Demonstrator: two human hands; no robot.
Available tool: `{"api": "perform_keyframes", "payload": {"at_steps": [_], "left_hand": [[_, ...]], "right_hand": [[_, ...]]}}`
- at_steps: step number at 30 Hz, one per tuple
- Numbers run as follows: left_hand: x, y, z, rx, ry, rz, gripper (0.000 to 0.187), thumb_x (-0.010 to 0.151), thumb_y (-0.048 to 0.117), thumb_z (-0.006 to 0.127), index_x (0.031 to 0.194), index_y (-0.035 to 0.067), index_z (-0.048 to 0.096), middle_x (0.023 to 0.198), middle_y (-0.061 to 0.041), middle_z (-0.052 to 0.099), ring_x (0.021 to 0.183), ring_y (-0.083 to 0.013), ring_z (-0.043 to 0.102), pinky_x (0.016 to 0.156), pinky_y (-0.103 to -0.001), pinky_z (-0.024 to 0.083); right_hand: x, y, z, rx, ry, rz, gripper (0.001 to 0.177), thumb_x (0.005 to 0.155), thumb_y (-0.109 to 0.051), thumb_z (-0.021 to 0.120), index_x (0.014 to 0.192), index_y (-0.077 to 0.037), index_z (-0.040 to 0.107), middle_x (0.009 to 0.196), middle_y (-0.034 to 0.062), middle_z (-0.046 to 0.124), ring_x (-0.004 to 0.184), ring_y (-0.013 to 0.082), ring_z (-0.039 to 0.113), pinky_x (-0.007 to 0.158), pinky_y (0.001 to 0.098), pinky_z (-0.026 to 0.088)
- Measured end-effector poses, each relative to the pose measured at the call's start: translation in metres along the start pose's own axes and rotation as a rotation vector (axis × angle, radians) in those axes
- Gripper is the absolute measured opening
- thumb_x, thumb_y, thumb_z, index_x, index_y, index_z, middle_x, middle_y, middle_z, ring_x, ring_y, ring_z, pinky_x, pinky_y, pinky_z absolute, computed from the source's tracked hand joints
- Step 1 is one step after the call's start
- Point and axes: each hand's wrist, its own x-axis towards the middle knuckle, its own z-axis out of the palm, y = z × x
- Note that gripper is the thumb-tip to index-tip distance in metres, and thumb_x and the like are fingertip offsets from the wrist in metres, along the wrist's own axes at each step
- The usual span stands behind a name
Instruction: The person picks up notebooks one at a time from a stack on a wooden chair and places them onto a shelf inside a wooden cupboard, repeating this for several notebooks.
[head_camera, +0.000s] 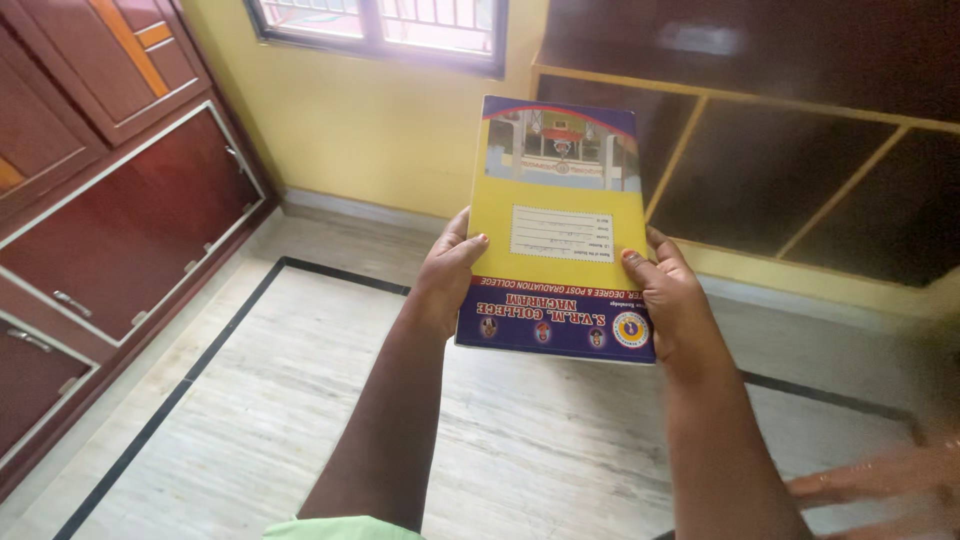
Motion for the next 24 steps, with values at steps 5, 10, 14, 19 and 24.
{"api": "perform_keyframes", "payload": {"at_steps": [5,10,14,19,24], "left_hand": [[-0.021,0.02,-0.015,0.024,0.081,0.066,0.052,0.102,0.008,0.04,0.154,0.007,0.041,0.132,-0.019,0.064,0.113,-0.0229,0.067,0.091,-0.035,0.059],[-0.045,0.044,-0.033,0.036,0.191,0.087,0.052,0.102,0.01,0.039,0.154,0.009,0.04,0.13,-0.02,0.065,0.109,-0.0234,0.069,0.088,-0.034,0.061],[-0.06,0.061,-0.059,0.083,0.273,0.102,0.052,0.102,0.01,0.039,0.154,0.011,0.041,0.128,-0.02,0.066,0.104,-0.0225,0.07,0.082,-0.033,0.062],[-0.069,0.075,-0.101,0.084,0.322,0.171,0.046,0.104,0.01,0.039,0.149,0.006,0.046,0.122,-0.019,0.067,0.1,-0.0217,0.071,0.081,-0.032,0.063],[-0.081,0.101,-0.142,0.098,0.344,0.216,0.033,0.105,0.011,0.04,0.134,0.0,0.052,0.115,-0.02,0.068,0.095,-0.022,0.073,0.08,-0.033,0.064]], "right_hand": [[0.011,0.007,0.031,-0.051,-0.063,0.06,0.048,0.099,-0.013,0.06,0.146,-0.008,0.048,0.113,0.0222,0.073,0.082,0.0242,0.076,0.064,0.0365,0.066],[0.016,0.017,0.068,-0.084,-0.128,0.112,0.05,0.097,-0.015,0.061,0.146,-0.01,0.049,0.113,0.0217,0.073,0.079,0.0245,0.075,0.062,0.0372,0.065],[0.02,0.033,0.098,-0.025,-0.235,0.123,0.052,0.097,-0.014,0.062,0.147,-0.01,0.047,0.116,0.0205,0.073,0.083,0.0246,0.077,0.066,0.037,0.067],[0.028,0.053,0.137,-0.022,-0.331,0.112,0.055,0.096,-0.013,0.063,0.148,-0.008,0.047,0.118,0.0223,0.072,0.088,0.0273,0.076,0.07,0.0387,0.065],[0.03,0.068,0.189,-0.038,-0.33,0.157,0.059,0.094,-0.012,0.065,0.15,-0.011,0.047,0.12,0.0199,0.072,0.089,0.0259,0.076,0.07,0.0386,0.066]]}}
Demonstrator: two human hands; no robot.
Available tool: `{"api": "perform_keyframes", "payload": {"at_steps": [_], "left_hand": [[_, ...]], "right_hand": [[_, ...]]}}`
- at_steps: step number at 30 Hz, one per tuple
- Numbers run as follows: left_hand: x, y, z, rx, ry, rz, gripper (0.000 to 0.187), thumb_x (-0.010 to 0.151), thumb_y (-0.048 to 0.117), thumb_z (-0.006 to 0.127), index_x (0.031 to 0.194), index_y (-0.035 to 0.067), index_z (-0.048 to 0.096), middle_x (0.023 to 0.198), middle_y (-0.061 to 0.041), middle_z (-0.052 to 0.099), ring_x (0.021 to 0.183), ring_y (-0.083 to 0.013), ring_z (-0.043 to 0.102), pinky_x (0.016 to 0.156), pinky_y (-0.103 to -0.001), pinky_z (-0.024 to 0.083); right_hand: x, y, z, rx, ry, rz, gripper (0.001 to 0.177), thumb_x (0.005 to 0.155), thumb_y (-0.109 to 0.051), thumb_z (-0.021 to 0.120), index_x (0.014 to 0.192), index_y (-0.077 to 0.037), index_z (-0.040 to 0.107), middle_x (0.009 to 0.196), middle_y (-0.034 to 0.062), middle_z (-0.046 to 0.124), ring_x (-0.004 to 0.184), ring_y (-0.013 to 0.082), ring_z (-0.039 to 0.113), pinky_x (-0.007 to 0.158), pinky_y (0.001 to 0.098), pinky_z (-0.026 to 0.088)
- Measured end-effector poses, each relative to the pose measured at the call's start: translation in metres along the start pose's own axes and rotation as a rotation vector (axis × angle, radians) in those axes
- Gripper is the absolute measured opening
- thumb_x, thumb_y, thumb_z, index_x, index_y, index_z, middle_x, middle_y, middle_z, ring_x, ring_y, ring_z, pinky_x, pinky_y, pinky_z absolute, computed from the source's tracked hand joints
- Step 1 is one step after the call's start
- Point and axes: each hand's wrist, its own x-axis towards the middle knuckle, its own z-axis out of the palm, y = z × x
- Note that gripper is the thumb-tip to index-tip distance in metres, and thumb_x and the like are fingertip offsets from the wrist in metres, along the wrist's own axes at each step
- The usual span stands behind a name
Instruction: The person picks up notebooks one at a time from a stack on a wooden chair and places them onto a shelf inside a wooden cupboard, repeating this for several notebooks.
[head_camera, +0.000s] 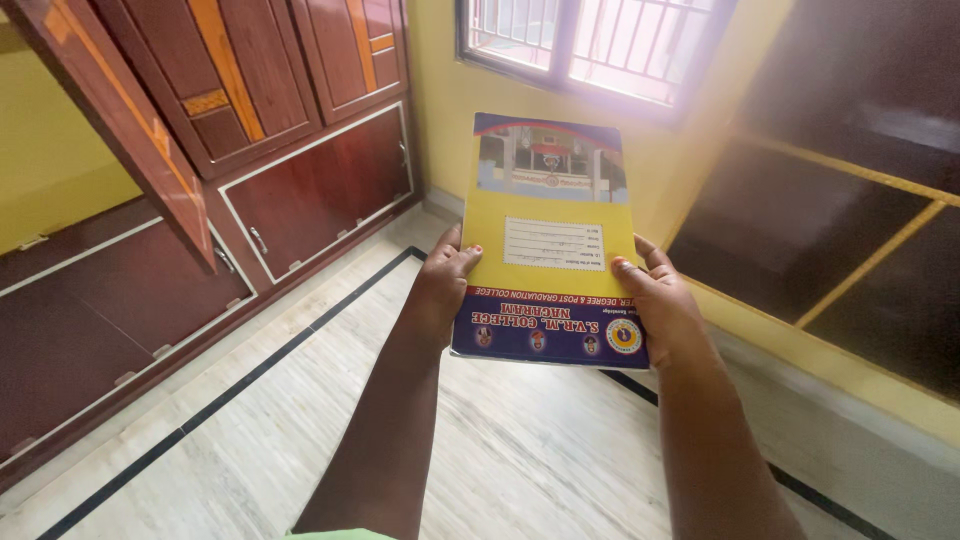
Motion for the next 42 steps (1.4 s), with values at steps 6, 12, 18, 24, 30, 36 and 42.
{"api": "perform_keyframes", "payload": {"at_steps": [6,12,18,24,30,36,42], "left_hand": [[-0.001,0.048,-0.042,0.11,0.132,-0.022,0.032,0.104,0.014,0.04,0.131,0.0,0.052,0.112,-0.02,0.069,0.089,-0.0207,0.073,0.074,-0.034,0.064],[-0.008,0.083,-0.091,0.05,0.14,0.075,0.04,0.104,0.011,0.039,0.141,0.0,0.05,0.118,-0.022,0.068,0.096,-0.0203,0.074,0.079,-0.031,0.066],[-0.016,0.116,-0.138,0.13,0.329,-0.06,0.041,0.102,0.013,0.037,0.142,0.006,0.044,0.117,-0.022,0.067,0.093,-0.0232,0.073,0.076,-0.037,0.063],[-0.023,0.131,-0.194,0.009,0.273,0.089,0.044,0.103,0.009,0.038,0.147,0.004,0.046,0.125,-0.023,0.066,0.103,-0.0225,0.072,0.083,-0.034,0.064],[-0.036,0.143,-0.235,-0.051,0.375,0.086,0.048,0.101,0.008,0.037,0.148,0.012,0.043,0.13,-0.021,0.064,0.108,-0.0235,0.069,0.085,-0.036,0.063],[-0.044,0.149,-0.263,-0.043,0.441,0.145,0.047,0.101,0.008,0.039,0.148,0.006,0.046,0.13,-0.021,0.066,0.11,-0.024,0.07,0.088,-0.036,0.063],[-0.043,0.153,-0.277,0.03,0.544,0.236,0.047,0.099,0.008,0.042,0.146,0.009,0.047,0.128,-0.019,0.067,0.11,-0.0241,0.07,0.087,-0.036,0.061]], "right_hand": [[0.016,0.006,0.069,-0.026,-0.018,0.066,0.061,0.094,-0.014,0.065,0.151,-0.01,0.044,0.121,0.0235,0.071,0.087,0.0293,0.075,0.068,0.0404,0.065],[0.036,0.03,0.132,-0.008,-0.152,0.048,0.062,0.093,-0.013,0.066,0.151,-0.01,0.046,0.123,0.0213,0.07,0.089,0.0267,0.077,0.068,0.0382,0.066],[0.038,0.05,0.196,-0.142,-0.068,0.174,0.059,0.094,-0.016,0.066,0.15,-0.016,0.048,0.12,0.0232,0.073,0.086,0.0305,0.073,0.066,0.0416,0.062],[0.051,0.083,0.245,-0.032,-0.277,0.094,0.057,0.094,-0.013,0.065,0.149,-0.01,0.051,0.122,0.0199,0.072,0.091,0.0267,0.076,0.069,0.0393,0.066],[0.058,0.11,0.286,-0.017,-0.345,0.158,0.054,0.093,-0.013,0.065,0.146,-0.011,0.054,0.121,0.0196,0.072,0.091,0.0271,0.075,0.07,0.0397,0.065],[0.075,0.124,0.322,-0.096,-0.423,0.184,0.051,0.094,-0.014,0.065,0.144,-0.009,0.054,0.122,0.0186,0.072,0.093,0.0265,0.075,0.073,0.0402,0.065],[0.095,0.126,0.353,-0.164,-0.516,0.189,0.05,0.095,-0.015,0.063,0.145,-0.009,0.055,0.126,0.0163,0.071,0.097,0.0229,0.075,0.075,0.0373,0.064]]}}
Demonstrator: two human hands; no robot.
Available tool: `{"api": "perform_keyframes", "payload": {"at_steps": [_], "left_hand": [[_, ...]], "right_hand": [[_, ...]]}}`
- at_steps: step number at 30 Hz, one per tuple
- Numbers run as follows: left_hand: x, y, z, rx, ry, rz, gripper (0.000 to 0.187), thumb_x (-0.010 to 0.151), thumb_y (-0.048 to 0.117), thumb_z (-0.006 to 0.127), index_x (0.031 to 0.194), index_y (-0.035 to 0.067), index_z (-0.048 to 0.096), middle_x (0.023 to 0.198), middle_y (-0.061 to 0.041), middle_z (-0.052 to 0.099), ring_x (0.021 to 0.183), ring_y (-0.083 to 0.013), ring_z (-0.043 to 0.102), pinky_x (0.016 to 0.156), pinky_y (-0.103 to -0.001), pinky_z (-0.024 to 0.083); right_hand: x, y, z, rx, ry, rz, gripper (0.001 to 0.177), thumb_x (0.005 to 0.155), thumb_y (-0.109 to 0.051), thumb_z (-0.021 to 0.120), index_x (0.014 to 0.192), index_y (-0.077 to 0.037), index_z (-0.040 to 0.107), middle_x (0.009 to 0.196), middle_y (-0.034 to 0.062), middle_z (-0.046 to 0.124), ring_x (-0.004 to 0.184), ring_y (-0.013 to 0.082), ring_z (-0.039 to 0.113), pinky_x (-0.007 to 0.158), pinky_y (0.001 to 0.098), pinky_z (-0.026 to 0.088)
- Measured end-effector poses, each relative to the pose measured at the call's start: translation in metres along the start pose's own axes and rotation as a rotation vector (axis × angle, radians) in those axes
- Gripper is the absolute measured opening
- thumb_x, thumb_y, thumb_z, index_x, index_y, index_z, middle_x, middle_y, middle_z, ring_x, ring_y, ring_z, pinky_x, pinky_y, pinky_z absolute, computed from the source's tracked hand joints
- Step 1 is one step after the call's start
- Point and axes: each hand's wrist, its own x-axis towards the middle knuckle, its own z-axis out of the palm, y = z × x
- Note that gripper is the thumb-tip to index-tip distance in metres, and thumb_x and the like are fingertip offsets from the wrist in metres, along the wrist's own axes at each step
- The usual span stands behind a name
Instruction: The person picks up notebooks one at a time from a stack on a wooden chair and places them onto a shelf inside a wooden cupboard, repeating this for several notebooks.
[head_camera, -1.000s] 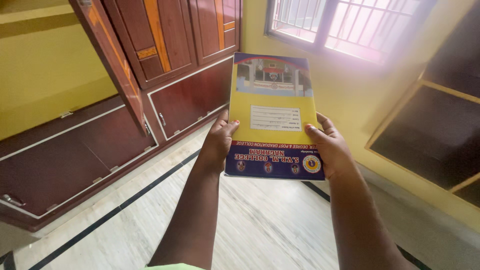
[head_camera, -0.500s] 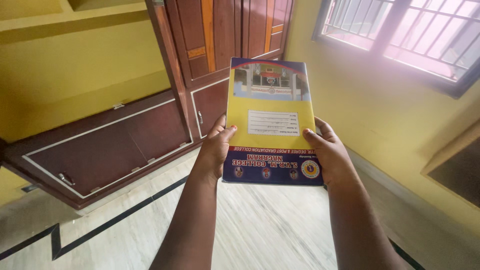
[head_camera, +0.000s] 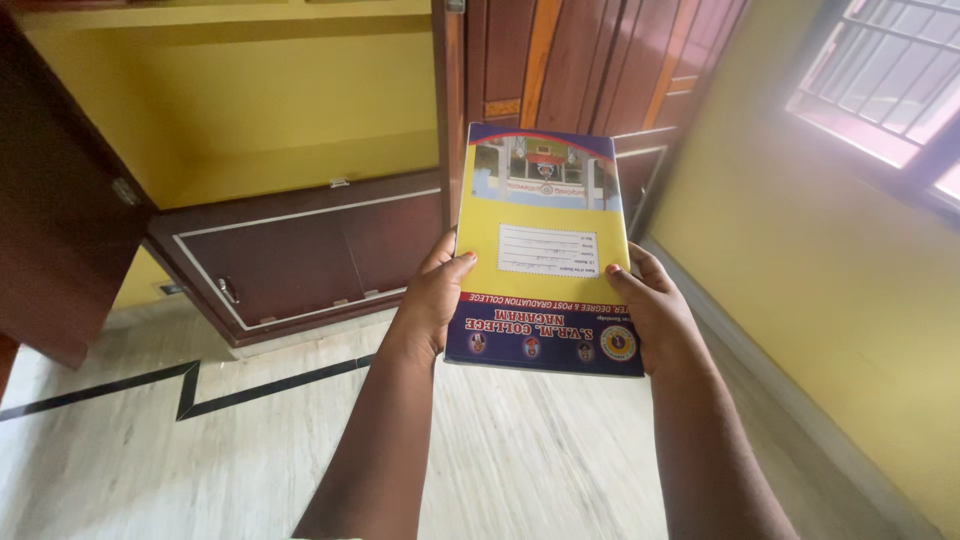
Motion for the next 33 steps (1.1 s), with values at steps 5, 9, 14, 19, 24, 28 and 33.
{"api": "perform_keyframes", "payload": {"at_steps": [5,9,14,19,24,28,33], "left_hand": [[0.022,0.001,-0.012,0.04,0.076,0.082,0.043,0.1,0.01,0.044,0.142,0.003,0.051,0.127,-0.02,0.068,0.11,-0.0247,0.069,0.089,-0.038,0.059],[0.023,0.008,-0.025,0.053,0.154,0.152,0.043,0.1,0.011,0.045,0.142,0.003,0.053,0.128,-0.019,0.068,0.112,-0.0249,0.068,0.091,-0.037,0.058],[0.009,0.023,-0.04,0.097,0.28,0.201,0.045,0.099,0.012,0.046,0.142,0.004,0.053,0.128,-0.019,0.068,0.112,-0.0251,0.068,0.091,-0.038,0.057],[0.0,0.037,-0.051,0.105,0.373,0.196,0.047,0.097,0.014,0.046,0.143,0.005,0.052,0.129,-0.019,0.068,0.113,-0.0249,0.068,0.091,-0.038,0.057],[0.002,0.048,-0.073,0.195,0.426,0.218,0.047,0.098,0.014,0.047,0.143,0.002,0.054,0.13,-0.02,0.068,0.113,-0.0256,0.068,0.092,-0.037,0.056],[0.015,0.057,-0.097,0.174,0.422,0.234,0.047,0.098,0.013,0.046,0.144,0.003,0.052,0.132,-0.02,0.068,0.114,-0.0255,0.068,0.093,-0.037,0.056],[0.033,0.076,-0.13,0.105,0.385,0.279,0.048,0.098,0.012,0.046,0.144,0.003,0.051,0.133,-0.02,0.067,0.116,-0.0272,0.067,0.095,-0.038,0.055]], "right_hand": [[0.034,-0.017,0.02,-0.1,-0.073,0.036,0.05,0.096,-0.016,0.063,0.145,-0.011,0.054,0.127,0.0155,0.07,0.101,0.0251,0.073,0.077,0.0392,0.063],[0.056,-0.017,0.039,-0.104,-0.168,0.049,0.05,0.095,-0.015,0.063,0.144,-0.01,0.054,0.131,0.0139,0.07,0.106,0.0245,0.073,0.08,0.0386,0.063],[0.071,-0.011,0.066,-0.085,-0.333,0.046,0.049,0.096,-0.014,0.062,0.144,-0.006,0.054,0.132,0.0173,0.069,0.106,0.0254,0.073,0.081,0.0374,0.063],[0.079,-0.008,0.094,-0.128,-0.383,0.088,0.049,0.097,-0.014,0.061,0.144,-0.007,0.053,0.133,0.0163,0.069,0.106,0.0247,0.074,0.081,0.0371,0.063],[0.088,-0.001,0.123,-0.148,-0.407,0.112,0.048,0.096,-0.015,0.062,0.143,-0.007,0.055,0.132,0.0168,0.07,0.104,0.0247,0.074,0.08,0.0379,0.063],[0.101,0.004,0.149,-0.172,-0.414,0.125,0.046,0.097,-0.016,0.06,0.142,-0.008,0.055,0.128,0.0166,0.071,0.101,0.0266,0.074,0.078,0.0396,0.063],[0.121,0.009,0.189,-0.143,-0.468,0.099,0.045,0.098,-0.016,0.059,0.142,-0.008,0.057,0.125,0.0175,0.072,0.1,0.0267,0.073,0.076,0.0391,0.063]]}}
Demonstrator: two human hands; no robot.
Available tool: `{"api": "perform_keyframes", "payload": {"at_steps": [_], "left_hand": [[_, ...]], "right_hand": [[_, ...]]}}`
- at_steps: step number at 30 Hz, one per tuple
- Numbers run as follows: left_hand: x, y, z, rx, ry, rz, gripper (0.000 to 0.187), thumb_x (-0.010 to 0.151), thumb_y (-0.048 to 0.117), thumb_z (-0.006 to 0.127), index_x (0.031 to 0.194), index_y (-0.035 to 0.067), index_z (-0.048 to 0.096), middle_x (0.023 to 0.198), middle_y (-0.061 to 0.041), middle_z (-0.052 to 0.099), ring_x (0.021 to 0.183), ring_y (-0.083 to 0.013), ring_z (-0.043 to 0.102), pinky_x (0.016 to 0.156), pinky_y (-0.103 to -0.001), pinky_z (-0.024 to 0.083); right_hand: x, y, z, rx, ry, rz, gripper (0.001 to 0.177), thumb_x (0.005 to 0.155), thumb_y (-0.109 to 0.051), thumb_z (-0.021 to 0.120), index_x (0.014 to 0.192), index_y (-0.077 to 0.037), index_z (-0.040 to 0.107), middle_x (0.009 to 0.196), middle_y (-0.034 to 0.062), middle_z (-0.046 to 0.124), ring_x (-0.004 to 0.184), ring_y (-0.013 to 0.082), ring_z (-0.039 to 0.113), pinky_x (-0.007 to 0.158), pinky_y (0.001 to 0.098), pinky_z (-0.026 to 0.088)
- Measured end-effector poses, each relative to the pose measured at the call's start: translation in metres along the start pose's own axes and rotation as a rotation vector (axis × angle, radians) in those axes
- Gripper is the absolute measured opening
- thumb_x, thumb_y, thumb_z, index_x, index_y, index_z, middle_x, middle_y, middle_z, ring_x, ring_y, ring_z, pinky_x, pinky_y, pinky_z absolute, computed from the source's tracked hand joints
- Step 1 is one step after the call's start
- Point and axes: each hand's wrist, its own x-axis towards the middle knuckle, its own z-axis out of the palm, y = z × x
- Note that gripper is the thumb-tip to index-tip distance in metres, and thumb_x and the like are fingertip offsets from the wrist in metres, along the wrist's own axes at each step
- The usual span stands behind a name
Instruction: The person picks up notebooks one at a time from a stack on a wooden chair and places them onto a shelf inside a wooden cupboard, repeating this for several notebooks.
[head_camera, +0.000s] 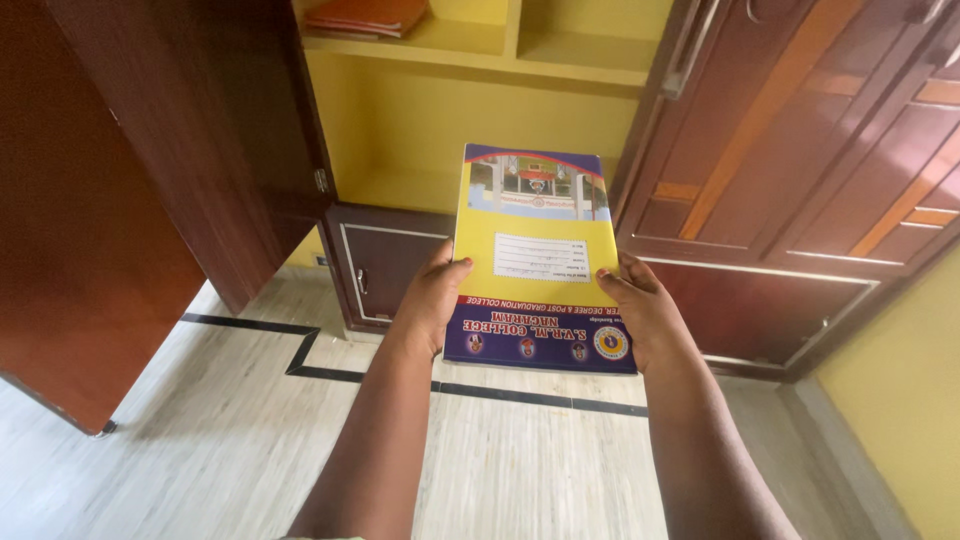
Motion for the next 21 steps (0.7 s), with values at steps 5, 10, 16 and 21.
{"api": "perform_keyframes", "payload": {"at_steps": [5,10,16,21], "left_hand": [[0.029,0.021,-0.022,0.119,0.063,-0.048,0.048,0.098,0.014,0.044,0.145,0.007,0.052,0.133,-0.017,0.068,0.117,-0.0247,0.068,0.095,-0.037,0.056],[0.063,0.028,-0.052,0.029,0.033,-0.035,0.047,0.097,0.013,0.045,0.143,0.006,0.053,0.131,-0.019,0.068,0.114,-0.0266,0.069,0.093,-0.038,0.056],[0.097,0.028,-0.093,0.011,0.007,-0.016,0.044,0.097,0.013,0.046,0.139,0.004,0.056,0.128,-0.019,0.07,0.112,-0.0252,0.07,0.092,-0.037,0.056],[0.114,0.034,-0.12,0.011,0.069,-0.087,0.042,0.097,0.013,0.046,0.137,0.007,0.057,0.126,-0.017,0.071,0.11,-0.0246,0.07,0.089,-0.037,0.057]], "right_hand": [[0.031,-0.004,0.033,-0.035,0.044,0.027,0.048,0.097,-0.017,0.06,0.144,-0.011,0.054,0.125,0.0179,0.071,0.101,0.0279,0.073,0.075,0.0406,0.062],[0.067,0.003,0.06,0.027,-0.012,-0.034,0.05,0.096,-0.016,0.062,0.144,-0.008,0.055,0.126,0.017,0.072,0.103,0.0248,0.073,0.078,0.0378,0.062],[0.096,0.007,0.096,-0.007,0.026,0.013,0.051,0.094,-0.019,0.064,0.144,-0.009,0.054,0.123,0.0144,0.072,0.1,0.0248,0.074,0.075,0.0387,0.062],[0.112,0.016,0.123,0.021,0.015,0.01,0.053,0.093,-0.018,0.065,0.144,-0.009,0.055,0.121,0.0157,0.072,0.095,0.0242,0.074,0.071,0.0393,0.062]]}}
